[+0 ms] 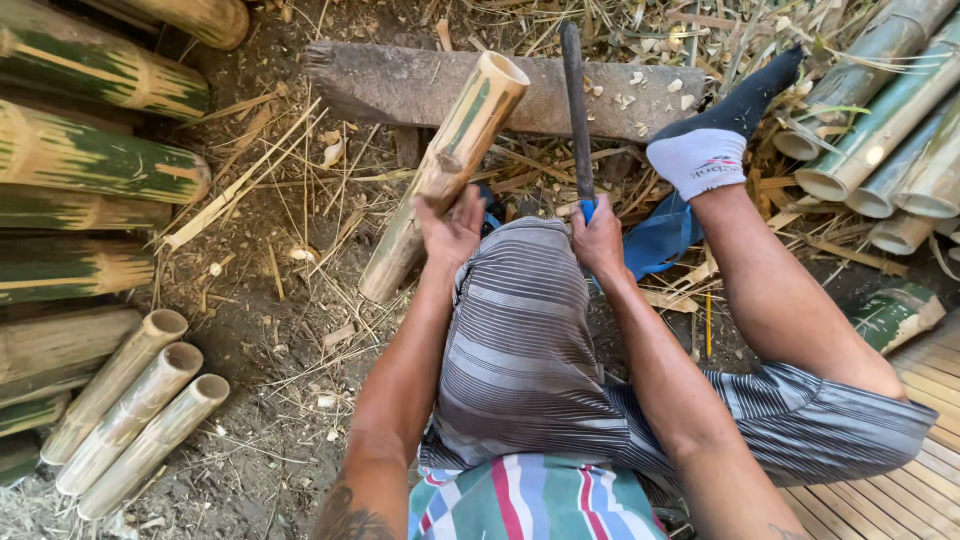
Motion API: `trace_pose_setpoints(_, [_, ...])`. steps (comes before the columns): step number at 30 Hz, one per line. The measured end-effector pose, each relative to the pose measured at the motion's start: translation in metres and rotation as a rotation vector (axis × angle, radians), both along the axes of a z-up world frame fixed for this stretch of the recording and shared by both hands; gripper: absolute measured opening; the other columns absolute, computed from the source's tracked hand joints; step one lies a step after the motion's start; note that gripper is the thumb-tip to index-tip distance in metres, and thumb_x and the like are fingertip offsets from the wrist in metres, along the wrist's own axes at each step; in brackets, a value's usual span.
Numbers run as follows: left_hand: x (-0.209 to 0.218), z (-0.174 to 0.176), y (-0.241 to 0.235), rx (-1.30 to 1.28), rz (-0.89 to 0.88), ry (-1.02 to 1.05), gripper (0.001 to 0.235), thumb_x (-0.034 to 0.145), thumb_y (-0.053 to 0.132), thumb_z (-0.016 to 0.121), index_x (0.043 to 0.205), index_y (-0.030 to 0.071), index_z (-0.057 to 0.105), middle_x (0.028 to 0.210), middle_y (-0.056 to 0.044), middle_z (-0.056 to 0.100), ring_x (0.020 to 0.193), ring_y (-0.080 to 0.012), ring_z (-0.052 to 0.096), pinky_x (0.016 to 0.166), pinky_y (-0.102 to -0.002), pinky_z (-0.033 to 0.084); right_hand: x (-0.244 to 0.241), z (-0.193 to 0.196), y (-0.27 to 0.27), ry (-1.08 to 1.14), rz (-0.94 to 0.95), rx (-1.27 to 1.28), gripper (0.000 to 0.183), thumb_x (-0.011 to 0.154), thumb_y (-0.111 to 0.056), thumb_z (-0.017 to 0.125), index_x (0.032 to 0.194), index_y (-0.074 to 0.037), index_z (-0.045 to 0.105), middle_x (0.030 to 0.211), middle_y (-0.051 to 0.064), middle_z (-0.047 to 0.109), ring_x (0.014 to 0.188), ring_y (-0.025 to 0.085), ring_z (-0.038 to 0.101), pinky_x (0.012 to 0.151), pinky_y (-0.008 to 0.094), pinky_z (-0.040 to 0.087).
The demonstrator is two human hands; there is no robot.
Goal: The person sits on the ground and uses a hand saw to cut a thick bamboo pole that is resting on a wooden block. They hold the bamboo with their left hand and saw with their right hand, eventually cutting through the pole and separating a segment.
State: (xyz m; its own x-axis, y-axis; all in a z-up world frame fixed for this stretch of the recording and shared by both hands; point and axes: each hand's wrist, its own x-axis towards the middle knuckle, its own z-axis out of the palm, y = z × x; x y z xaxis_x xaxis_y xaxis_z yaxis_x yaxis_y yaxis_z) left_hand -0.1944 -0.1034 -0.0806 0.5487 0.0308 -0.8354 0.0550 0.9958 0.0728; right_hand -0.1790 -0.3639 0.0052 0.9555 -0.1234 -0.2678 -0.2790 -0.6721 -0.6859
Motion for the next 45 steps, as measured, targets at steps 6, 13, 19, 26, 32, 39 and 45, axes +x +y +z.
trace_pose_setpoints(6, [0.004, 0.046, 0.012, 1.599, -0.675, -0.163, 0.074, 0.094, 0.038, 0.078, 0.155, 0.009, 0.048, 0.125, -0.015, 0.073, 0.104, -0.0225, 0.077, 0.094, -0.038, 0.069, -0.001, 0.002, 0.003, 0.003, -0.001, -0.008, 0.032, 0.098, -0.025, 0.064, 0.116, -0.001, 0.056, 0.086, 0.025, 0.07, 0.08, 0.042, 0.07, 0.072, 0.049, 0.053])
trace_pose_setpoints(13, [0.07, 0.124, 0.021, 1.884, -1.365, -0.216, 0.115, 0.072, 0.029, 0.093, 0.16, 0.014, 0.022, 0.137, -0.022, 0.054, 0.106, -0.033, 0.066, 0.086, -0.046, 0.061, -0.007, 0.01, 0.011, 0.04, -0.018, 0.0, 0.032, 0.098, -0.029, 0.064, 0.115, -0.002, 0.055, 0.086, 0.025, 0.07, 0.081, 0.043, 0.07, 0.072, 0.051, 0.052])
trace_pose_setpoints(19, [0.095, 0.178, 0.03, 1.821, -1.101, -0.506, 0.116, 0.071, 0.029, 0.093, 0.163, 0.013, 0.024, 0.141, -0.022, 0.061, 0.112, -0.0322, 0.073, 0.087, -0.05, 0.066, -0.014, 0.004, 0.003, 0.026, -0.024, 0.025, 0.035, 0.097, -0.031, 0.066, 0.115, -0.003, 0.057, 0.088, 0.026, 0.07, 0.085, 0.044, 0.069, 0.074, 0.051, 0.052])
trace_pose_setpoints(26, [0.152, 0.277, 0.015, 1.97, -0.506, -0.673, 0.112, 0.085, 0.052, 0.091, 0.157, 0.007, 0.017, 0.137, -0.025, 0.059, 0.115, -0.0359, 0.073, 0.095, -0.049, 0.067, -0.011, 0.007, 0.002, 0.0, -0.028, 0.012, 0.035, 0.098, -0.034, 0.067, 0.113, -0.003, 0.06, 0.092, 0.024, 0.071, 0.087, 0.043, 0.07, 0.076, 0.051, 0.053])
trace_pose_setpoints(32, [0.156, 0.284, -0.002, 1.794, -0.216, -0.89, 0.079, 0.11, 0.05, 0.065, 0.16, 0.018, 0.012, 0.15, -0.021, 0.036, 0.134, -0.0317, 0.049, 0.115, -0.05, 0.054, -0.01, 0.017, -0.004, -0.031, -0.024, 0.057, 0.038, 0.095, -0.034, 0.066, 0.118, -0.005, 0.058, 0.09, 0.024, 0.07, 0.084, 0.043, 0.069, 0.074, 0.051, 0.053])
trace_pose_setpoints(39, [0.16, 0.298, 0.028, 1.841, -0.25, -0.975, 0.099, 0.104, 0.051, 0.081, 0.163, 0.013, 0.01, 0.158, -0.027, 0.036, 0.148, -0.0373, 0.046, 0.126, -0.059, 0.044, -0.017, 0.014, -0.001, 0.049, 0.075, -0.027, 0.034, 0.097, -0.027, 0.058, 0.119, -0.002, 0.047, 0.084, 0.031, 0.067, 0.081, 0.051, 0.066, 0.074, 0.057, 0.049])
trace_pose_setpoints(45, [0.153, 0.314, 0.023, 1.93, -0.15, -0.845, 0.117, 0.089, 0.04, 0.1, 0.158, 0.002, 0.014, 0.151, -0.025, 0.043, 0.144, -0.0354, 0.048, 0.127, -0.053, 0.044, -0.01, 0.032, 0.011, 0.067, 0.009, -0.013, 0.031, 0.104, -0.029, 0.054, 0.116, -0.001, 0.048, 0.079, 0.025, 0.067, 0.073, 0.045, 0.068, 0.071, 0.056, 0.05])
